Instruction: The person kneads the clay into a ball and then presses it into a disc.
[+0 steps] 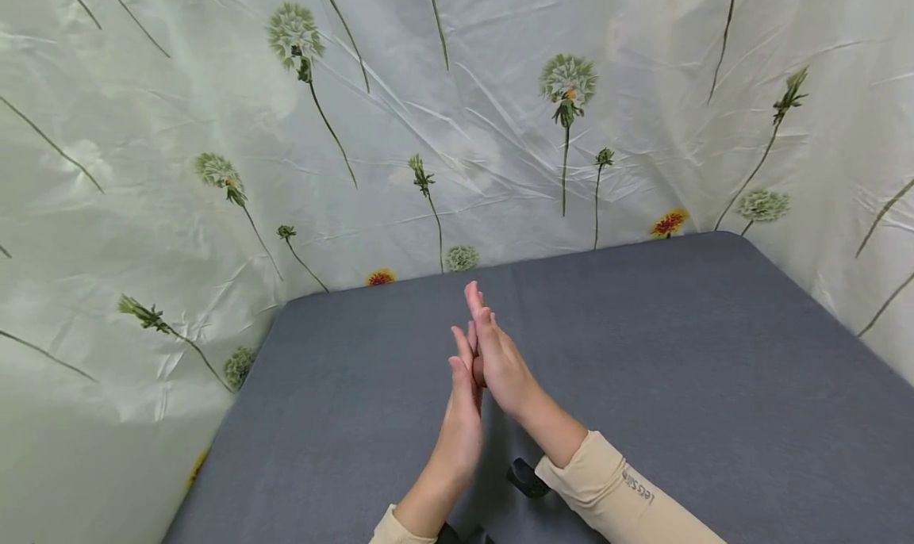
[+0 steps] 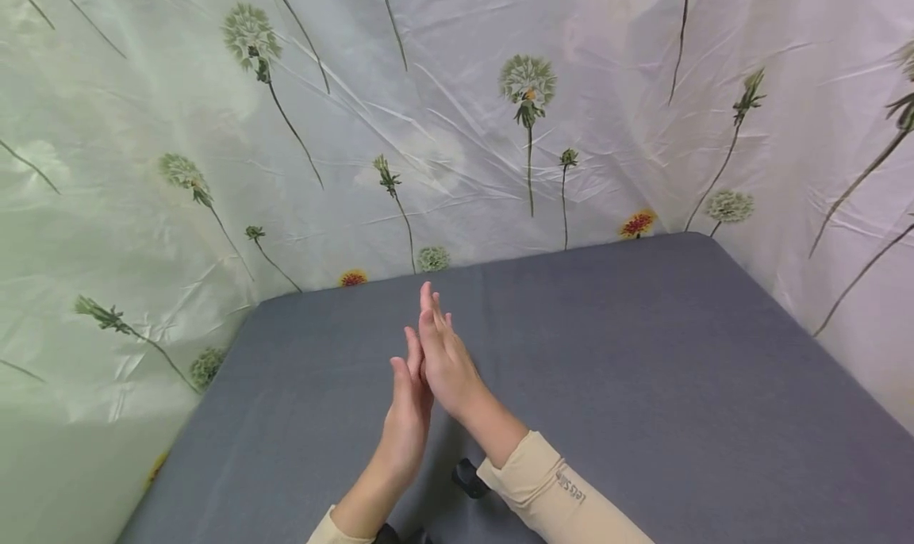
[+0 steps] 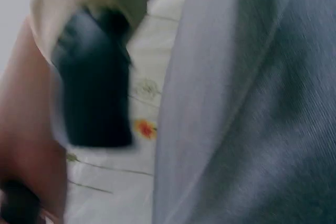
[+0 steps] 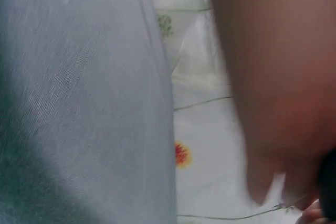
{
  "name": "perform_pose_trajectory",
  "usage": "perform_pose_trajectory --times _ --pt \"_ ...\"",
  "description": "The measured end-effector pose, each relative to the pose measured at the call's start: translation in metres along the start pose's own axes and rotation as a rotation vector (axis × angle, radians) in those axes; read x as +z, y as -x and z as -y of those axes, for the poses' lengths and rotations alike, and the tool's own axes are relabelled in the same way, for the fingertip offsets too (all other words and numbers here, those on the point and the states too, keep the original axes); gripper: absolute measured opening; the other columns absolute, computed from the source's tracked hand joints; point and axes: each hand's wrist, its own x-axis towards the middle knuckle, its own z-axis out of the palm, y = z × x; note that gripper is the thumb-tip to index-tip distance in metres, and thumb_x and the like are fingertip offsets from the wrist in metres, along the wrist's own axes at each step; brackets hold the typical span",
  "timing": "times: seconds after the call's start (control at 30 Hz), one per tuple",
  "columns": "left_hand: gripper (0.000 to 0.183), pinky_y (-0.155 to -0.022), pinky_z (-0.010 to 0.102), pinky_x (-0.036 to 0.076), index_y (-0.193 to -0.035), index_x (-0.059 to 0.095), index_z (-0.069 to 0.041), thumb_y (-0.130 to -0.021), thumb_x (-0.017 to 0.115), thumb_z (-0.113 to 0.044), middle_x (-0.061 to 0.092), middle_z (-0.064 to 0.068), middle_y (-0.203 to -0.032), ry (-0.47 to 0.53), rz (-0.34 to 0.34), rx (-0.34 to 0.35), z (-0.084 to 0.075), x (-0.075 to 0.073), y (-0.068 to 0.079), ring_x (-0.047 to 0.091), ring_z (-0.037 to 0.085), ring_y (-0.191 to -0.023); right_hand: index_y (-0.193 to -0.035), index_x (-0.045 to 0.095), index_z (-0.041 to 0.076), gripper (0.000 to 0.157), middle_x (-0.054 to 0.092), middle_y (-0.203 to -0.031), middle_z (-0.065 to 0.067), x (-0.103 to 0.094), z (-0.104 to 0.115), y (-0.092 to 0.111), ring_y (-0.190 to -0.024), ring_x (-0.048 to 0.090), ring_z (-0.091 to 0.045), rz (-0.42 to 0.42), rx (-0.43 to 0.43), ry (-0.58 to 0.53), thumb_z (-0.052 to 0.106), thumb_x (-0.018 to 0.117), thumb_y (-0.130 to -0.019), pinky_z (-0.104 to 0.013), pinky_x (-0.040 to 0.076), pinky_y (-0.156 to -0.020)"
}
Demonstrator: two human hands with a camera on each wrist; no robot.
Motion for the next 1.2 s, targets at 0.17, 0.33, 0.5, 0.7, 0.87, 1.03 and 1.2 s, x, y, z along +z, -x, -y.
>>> perform_pose_trajectory --times 0.17,0.33,0.5,0.7,0.87,1.03,1.2 --pt "0.074 -0.131 0.066 -0.006 -0.172 -0.012 -0.026 -0.109 -0.007 -0.065 -0.008 -0.010 -0.181 -0.025 -0.068 0.036 -0.011 -0.002 -0.004 -0.013 0.022 -0.169 -0.173 0.000 0.013 0.069 0.011 -0.182 -0.008 0.005 -0.008 0.004 -0.114 0.063 -0.028 0.039 0.117 -0.089 0.052 0.004 -0.117 -0.031 0.048 -0.105" --pt "0.077 -0.131 0.068 -0.003 -0.172 -0.012 -0.029 -0.108 -0.004 -0.071 -0.001 -0.012 -0.182 -0.039 -0.134 0.069 -0.015 -0.013 -0.020 -0.004 0.023 -0.170 -0.173 -0.003 0.013 0.066 0.020 -0.178 -0.016 0.016 -0.013 0.015 -0.144 0.050 -0.039 0.072 0.117 -0.095 0.049 0.003 -0.117 -0.047 0.038 -0.122" --pt "0.076 -0.131 0.071 0.009 -0.171 -0.011 -0.038 -0.106 0.001 -0.076 0.005 -0.017 -0.181 -0.007 -0.156 0.020 -0.014 -0.022 -0.036 0.005 0.022 -0.170 -0.172 -0.006 0.010 0.065 -0.008 -0.182 -0.005 0.023 -0.008 0.029 -0.169 -0.008 -0.030 0.097 0.068 -0.113 0.044 0.007 -0.119 -0.066 0.001 -0.133" --pt "0.078 -0.134 0.062 0.013 -0.172 -0.009 -0.036 -0.107 0.005 -0.076 0.007 -0.014 -0.181 0.019 -0.126 -0.017 -0.005 -0.024 -0.046 0.010 0.025 -0.169 -0.173 0.003 0.011 0.061 -0.001 -0.182 0.001 0.023 -0.001 0.038 -0.169 -0.010 -0.028 0.036 0.045 -0.080 0.041 0.010 -0.120 -0.068 -0.005 -0.132" --pt "0.077 -0.135 0.061 0.011 -0.173 -0.006 -0.026 -0.110 0.001 -0.069 -0.002 -0.005 -0.182 0.009 -0.066 -0.018 0.011 -0.017 -0.041 0.006 0.026 -0.170 -0.173 0.009 0.008 0.062 0.004 -0.182 -0.001 0.018 0.004 0.033 -0.170 -0.007 -0.026 -0.007 -0.018 -0.015 0.040 0.010 -0.120 -0.062 -0.004 -0.134" --pt "0.067 -0.133 0.064 -0.006 -0.173 -0.001 -0.035 -0.112 -0.003 -0.062 -0.010 -0.007 -0.181 -0.014 -0.033 0.009 0.017 -0.009 -0.028 -0.014 0.022 -0.169 -0.172 0.010 0.004 0.063 0.008 -0.182 -0.009 0.009 0.008 0.019 -0.170 0.002 -0.027 -0.006 -0.074 0.064 0.041 0.011 -0.120 -0.049 -0.006 -0.136" --pt "0.070 -0.134 0.062 -0.001 -0.172 -0.013 -0.027 -0.111 -0.006 -0.062 -0.009 -0.005 -0.181 0.015 0.030 0.005 0.006 -0.005 -0.011 -0.011 0.022 -0.169 -0.172 0.010 0.004 0.065 0.009 -0.181 -0.008 0.002 0.005 0.004 -0.169 0.007 -0.026 -0.014 -0.022 0.045 0.042 0.008 -0.119 -0.052 -0.002 -0.137"
